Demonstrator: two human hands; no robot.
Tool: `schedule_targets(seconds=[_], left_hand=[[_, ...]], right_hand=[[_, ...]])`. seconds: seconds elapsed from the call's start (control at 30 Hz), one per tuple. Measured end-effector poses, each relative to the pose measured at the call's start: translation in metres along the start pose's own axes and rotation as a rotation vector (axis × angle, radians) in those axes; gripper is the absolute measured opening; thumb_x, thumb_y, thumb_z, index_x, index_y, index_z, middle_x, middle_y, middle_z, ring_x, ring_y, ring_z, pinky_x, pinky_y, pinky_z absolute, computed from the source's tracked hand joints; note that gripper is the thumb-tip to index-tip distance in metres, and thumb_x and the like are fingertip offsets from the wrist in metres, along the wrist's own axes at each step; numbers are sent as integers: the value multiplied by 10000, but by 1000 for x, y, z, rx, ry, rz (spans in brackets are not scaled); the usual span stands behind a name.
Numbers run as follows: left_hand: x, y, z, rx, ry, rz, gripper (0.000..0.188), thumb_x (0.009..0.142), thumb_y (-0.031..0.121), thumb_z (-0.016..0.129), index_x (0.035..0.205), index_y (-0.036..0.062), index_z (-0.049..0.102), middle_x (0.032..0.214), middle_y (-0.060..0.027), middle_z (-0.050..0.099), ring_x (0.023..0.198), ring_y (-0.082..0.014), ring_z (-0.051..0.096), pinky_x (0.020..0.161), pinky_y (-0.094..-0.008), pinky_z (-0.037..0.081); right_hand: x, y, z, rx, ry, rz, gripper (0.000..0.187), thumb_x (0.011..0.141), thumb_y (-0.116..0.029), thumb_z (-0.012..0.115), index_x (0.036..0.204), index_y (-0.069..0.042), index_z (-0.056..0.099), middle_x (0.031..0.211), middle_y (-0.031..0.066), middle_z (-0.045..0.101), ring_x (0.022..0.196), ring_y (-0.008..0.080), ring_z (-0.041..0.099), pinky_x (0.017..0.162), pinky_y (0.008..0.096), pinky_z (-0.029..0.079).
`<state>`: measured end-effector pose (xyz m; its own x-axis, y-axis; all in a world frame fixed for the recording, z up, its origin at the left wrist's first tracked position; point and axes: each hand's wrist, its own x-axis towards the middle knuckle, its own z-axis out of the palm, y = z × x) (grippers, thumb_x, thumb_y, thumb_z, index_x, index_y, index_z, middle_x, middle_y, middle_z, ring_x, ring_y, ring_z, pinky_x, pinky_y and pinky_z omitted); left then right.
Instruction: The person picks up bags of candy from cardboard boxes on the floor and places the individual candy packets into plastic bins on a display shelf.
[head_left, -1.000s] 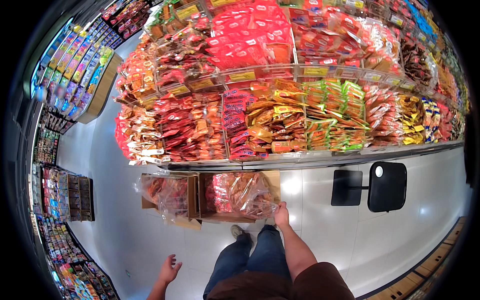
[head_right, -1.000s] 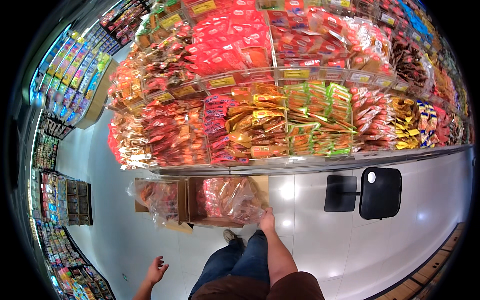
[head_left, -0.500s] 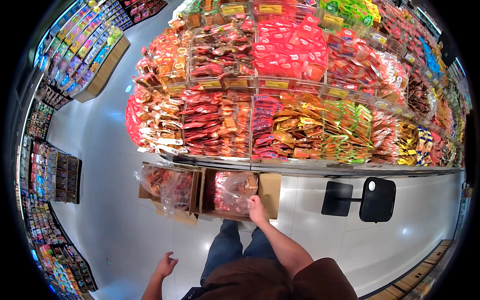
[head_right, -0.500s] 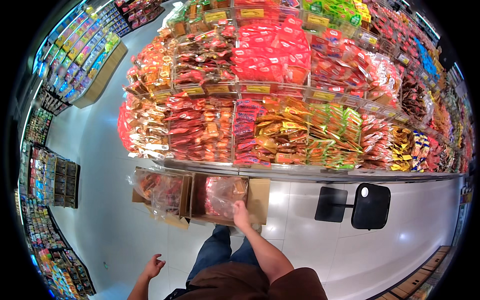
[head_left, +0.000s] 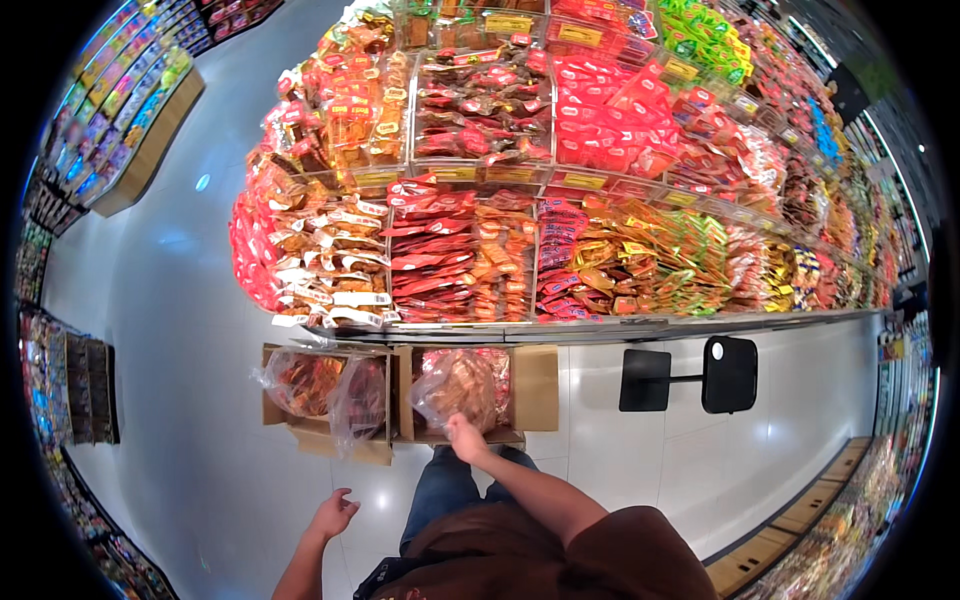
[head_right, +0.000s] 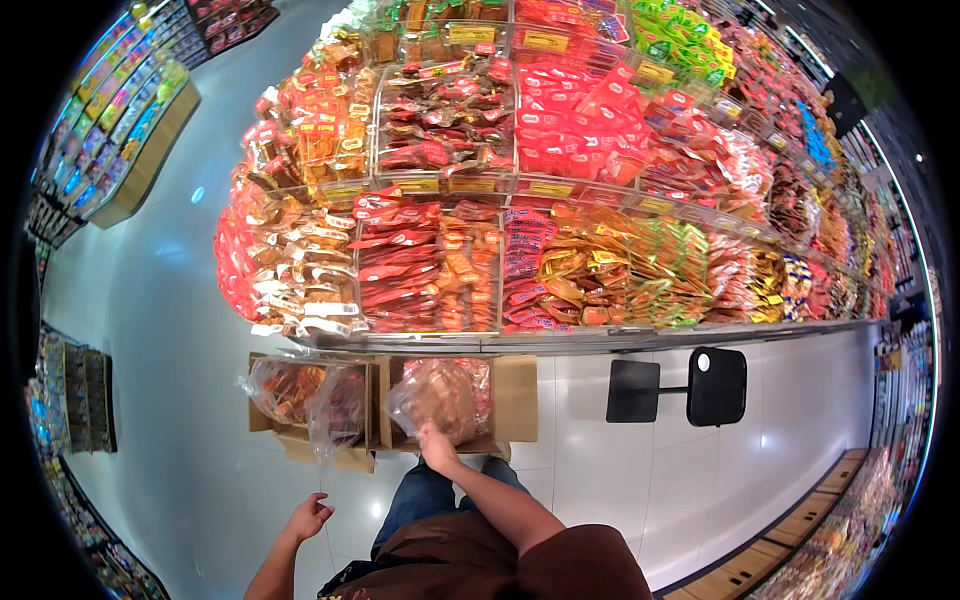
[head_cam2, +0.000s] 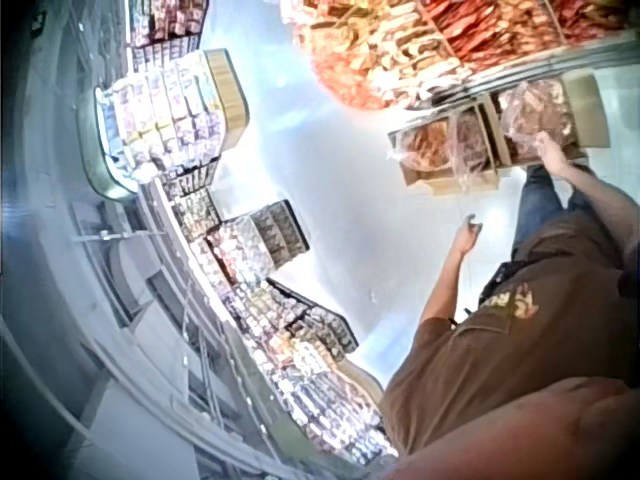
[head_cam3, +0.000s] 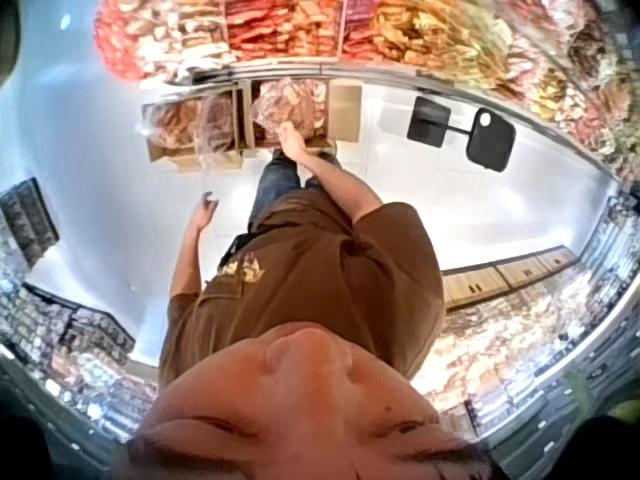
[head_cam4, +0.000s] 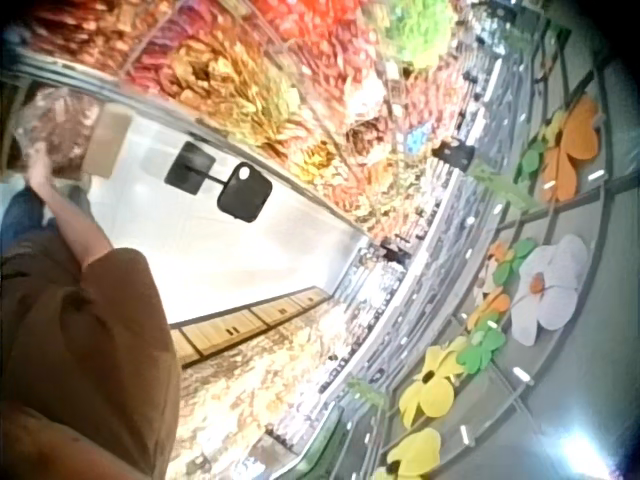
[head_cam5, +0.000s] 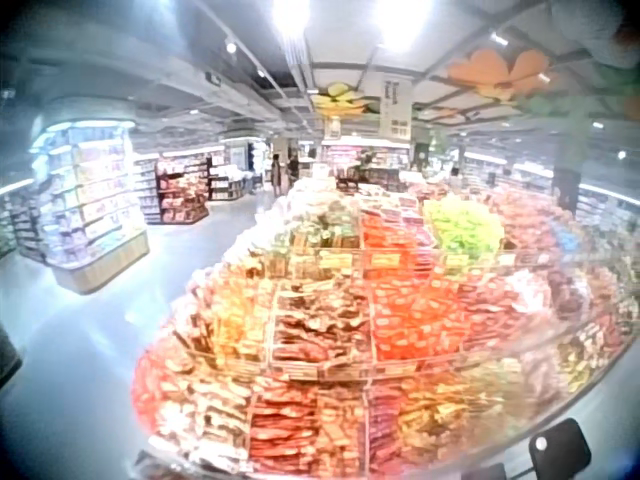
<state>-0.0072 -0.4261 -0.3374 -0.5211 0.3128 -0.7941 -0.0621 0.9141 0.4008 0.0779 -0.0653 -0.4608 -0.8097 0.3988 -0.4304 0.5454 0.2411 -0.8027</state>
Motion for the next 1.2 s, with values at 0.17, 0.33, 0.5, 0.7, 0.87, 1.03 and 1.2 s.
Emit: schedule_targets(seconds=[0.17,0.33,0.5,0.7,0.87,1.03,1.2], left_hand=[[32,31,-35,44,-35,122,504,897,311,644,1289,29,500,959,-169,701,880,-301,681,810,-387,525],[58,36,-45,52,15,156,488,892,312,650,1277,44,517,964,-159,705,876,-300,684,806,-393,529],[56,56,-30,173,-24,140,492,890,328,650,1271,46,520,988,-161,708,902,-307,687,823,-392,530],[45,98,0,214,-97,68,491,891,331,663,1262,39,530,977,-161,710,907,-284,685,818,-375,532],[42,126,28,193,-24,10,486,884,314,683,1257,38,539,974,-162,711,903,-270,686,809,-369,535],[35,209,57,158,-26,2,461,885,312,680,1243,48,558,961,-174,708,884,-290,687,793,-380,537],[48,298,75,245,-52,29,421,912,322,647,1245,77,568,963,-135,712,882,-235,679,787,-361,526]], right_hand=[[17,15,37,-126,-225,41,242,981,-242,428,1069,-25,487,904,286,633,874,437,635,782,507,474],[23,-22,9,-242,-240,260,510,1011,-420,357,1213,18,524,1084,311,628,1018,418,625,906,479,462],[46,13,17,-181,-84,268,317,899,-216,526,1026,56,628,965,297,658,873,405,671,779,477,528],[69,22,12,-250,-462,129,348,878,-346,615,1043,-45,673,975,210,693,893,351,680,752,434,530],[35,28,-79,92,-384,2,324,898,-338,567,908,-23,640,836,178,682,788,334,668,711,420,521],[28,82,-229,-41,-506,-269,311,916,-238,457,865,20,623,888,224,643,793,359,633,733,466,493],[8,92,-387,2,-338,-38,312,916,-251,436,944,31,565,937,262,617,880,437,592,808,498,466]])
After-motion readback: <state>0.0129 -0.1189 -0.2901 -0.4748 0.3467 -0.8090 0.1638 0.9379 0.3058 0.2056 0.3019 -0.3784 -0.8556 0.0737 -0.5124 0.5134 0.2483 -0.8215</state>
